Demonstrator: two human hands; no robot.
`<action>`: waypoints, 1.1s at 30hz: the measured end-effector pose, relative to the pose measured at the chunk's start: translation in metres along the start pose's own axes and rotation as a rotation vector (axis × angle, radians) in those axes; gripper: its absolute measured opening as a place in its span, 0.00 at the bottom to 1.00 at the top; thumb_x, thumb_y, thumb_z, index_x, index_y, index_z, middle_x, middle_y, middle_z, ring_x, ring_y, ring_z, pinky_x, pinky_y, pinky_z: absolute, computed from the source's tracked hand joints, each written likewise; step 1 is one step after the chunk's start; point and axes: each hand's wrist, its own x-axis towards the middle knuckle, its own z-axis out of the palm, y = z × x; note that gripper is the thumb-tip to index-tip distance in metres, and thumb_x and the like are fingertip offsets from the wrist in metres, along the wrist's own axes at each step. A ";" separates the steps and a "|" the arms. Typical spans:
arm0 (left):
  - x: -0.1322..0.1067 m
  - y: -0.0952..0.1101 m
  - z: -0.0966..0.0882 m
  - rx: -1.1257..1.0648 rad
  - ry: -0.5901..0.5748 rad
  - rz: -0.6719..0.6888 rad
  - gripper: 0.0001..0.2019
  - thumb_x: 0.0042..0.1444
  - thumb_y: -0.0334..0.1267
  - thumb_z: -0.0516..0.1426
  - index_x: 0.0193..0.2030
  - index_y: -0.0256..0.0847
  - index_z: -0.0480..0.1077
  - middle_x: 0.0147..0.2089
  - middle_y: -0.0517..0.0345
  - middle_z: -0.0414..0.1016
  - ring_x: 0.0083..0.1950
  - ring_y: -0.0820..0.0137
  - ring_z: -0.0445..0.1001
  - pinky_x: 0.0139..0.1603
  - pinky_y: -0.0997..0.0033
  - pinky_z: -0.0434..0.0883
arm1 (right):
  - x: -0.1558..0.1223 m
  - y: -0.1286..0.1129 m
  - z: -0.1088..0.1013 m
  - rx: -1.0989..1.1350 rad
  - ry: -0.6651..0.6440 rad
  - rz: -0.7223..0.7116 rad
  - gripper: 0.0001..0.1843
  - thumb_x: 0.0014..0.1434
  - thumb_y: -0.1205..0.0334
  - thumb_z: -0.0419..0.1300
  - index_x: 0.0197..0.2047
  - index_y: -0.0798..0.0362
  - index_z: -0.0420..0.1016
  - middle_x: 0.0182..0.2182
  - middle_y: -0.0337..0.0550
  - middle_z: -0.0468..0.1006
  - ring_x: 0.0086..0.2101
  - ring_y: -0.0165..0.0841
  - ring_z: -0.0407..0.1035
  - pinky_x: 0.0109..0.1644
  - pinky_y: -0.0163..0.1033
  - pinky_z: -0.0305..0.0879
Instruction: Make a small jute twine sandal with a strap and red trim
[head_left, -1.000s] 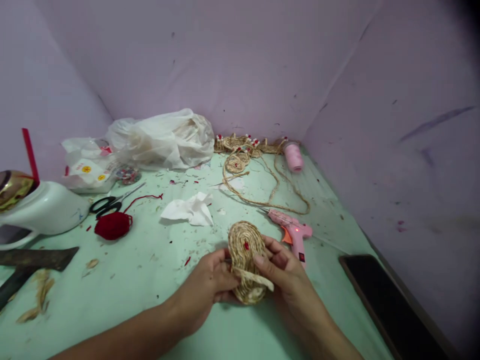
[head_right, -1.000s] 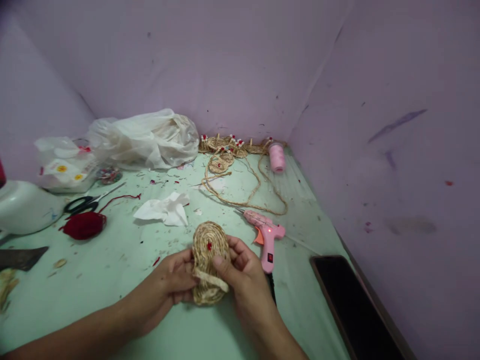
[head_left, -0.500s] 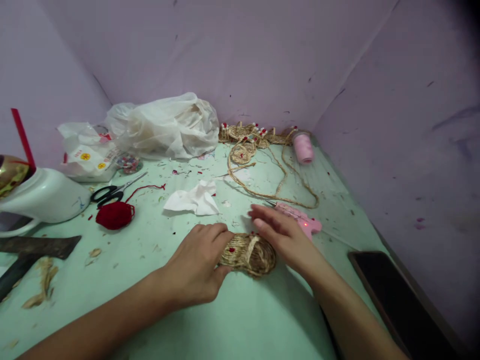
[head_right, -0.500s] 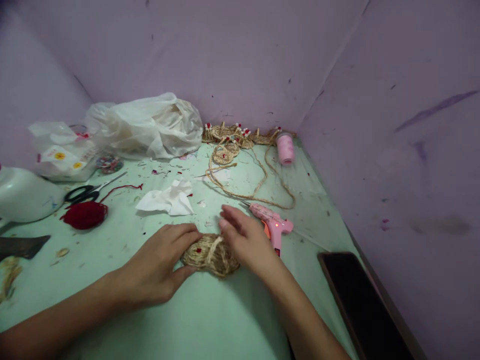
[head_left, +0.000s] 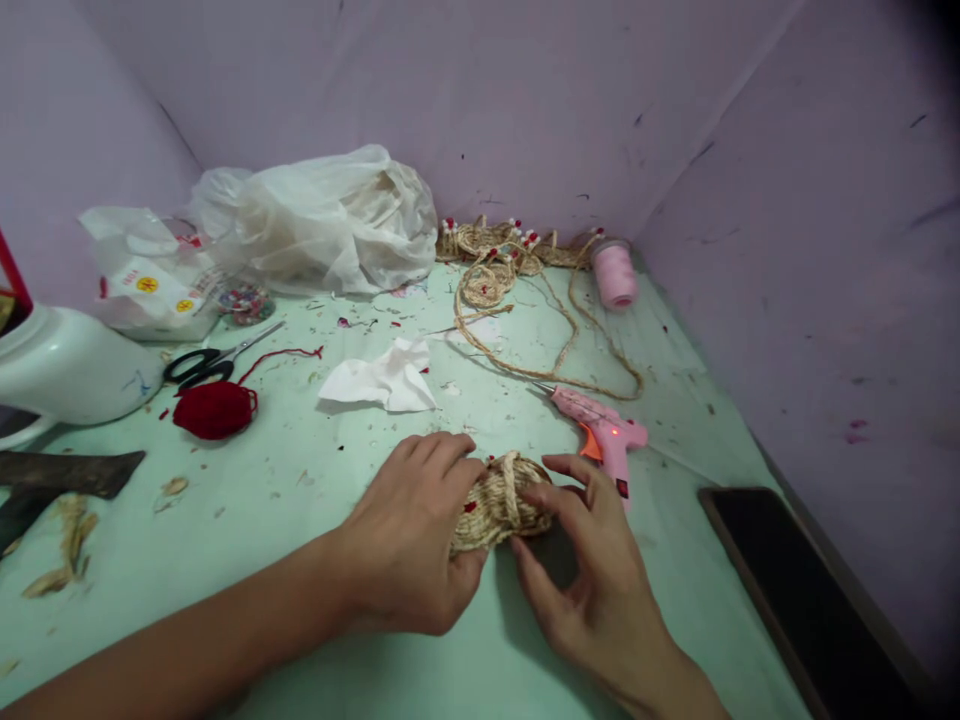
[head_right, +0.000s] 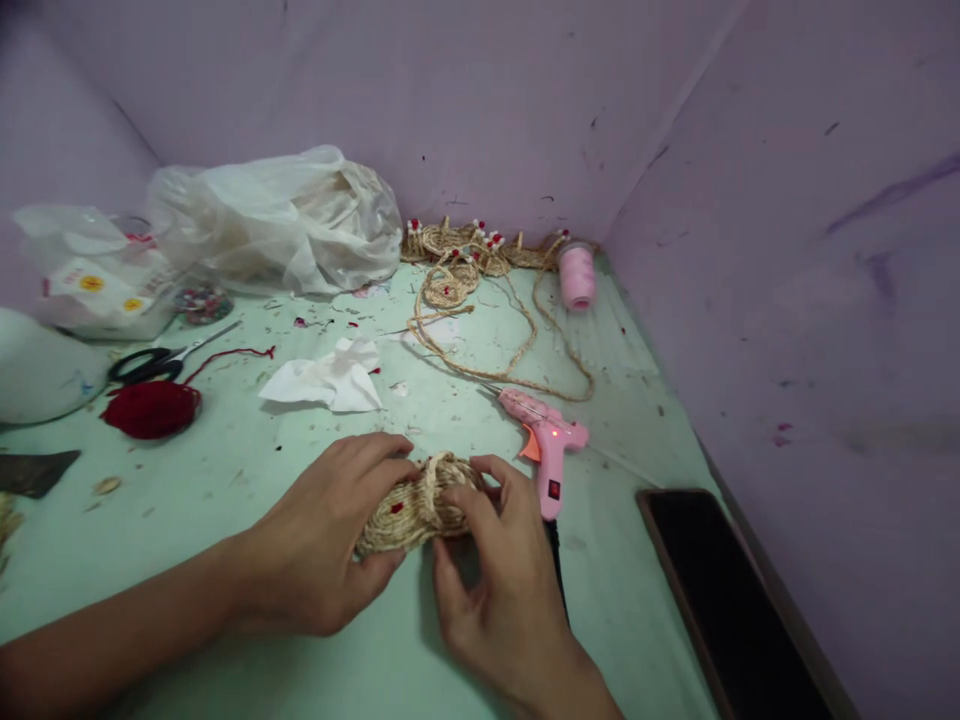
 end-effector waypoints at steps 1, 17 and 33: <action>0.000 0.000 -0.004 0.004 -0.023 -0.014 0.24 0.43 0.39 0.58 0.49 0.36 0.65 0.54 0.43 0.62 0.56 0.53 0.59 0.57 0.51 0.56 | 0.001 0.001 0.000 0.007 -0.004 -0.023 0.20 0.48 0.73 0.57 0.45 0.52 0.63 0.48 0.51 0.60 0.48 0.42 0.59 0.48 0.48 0.61; 0.002 0.007 0.014 0.072 0.014 -0.105 0.21 0.43 0.35 0.55 0.48 0.38 0.62 0.46 0.47 0.65 0.47 0.56 0.63 0.48 0.53 0.61 | 0.003 -0.002 0.004 -0.066 0.009 -0.016 0.12 0.48 0.70 0.57 0.38 0.51 0.66 0.43 0.49 0.66 0.44 0.41 0.63 0.45 0.47 0.63; 0.007 0.009 0.013 0.108 0.006 -0.134 0.16 0.42 0.33 0.53 0.41 0.39 0.64 0.40 0.49 0.66 0.43 0.57 0.64 0.45 0.54 0.62 | 0.018 -0.011 0.005 -0.137 0.085 -0.104 0.10 0.45 0.68 0.61 0.34 0.52 0.72 0.47 0.51 0.68 0.48 0.47 0.60 0.50 0.56 0.58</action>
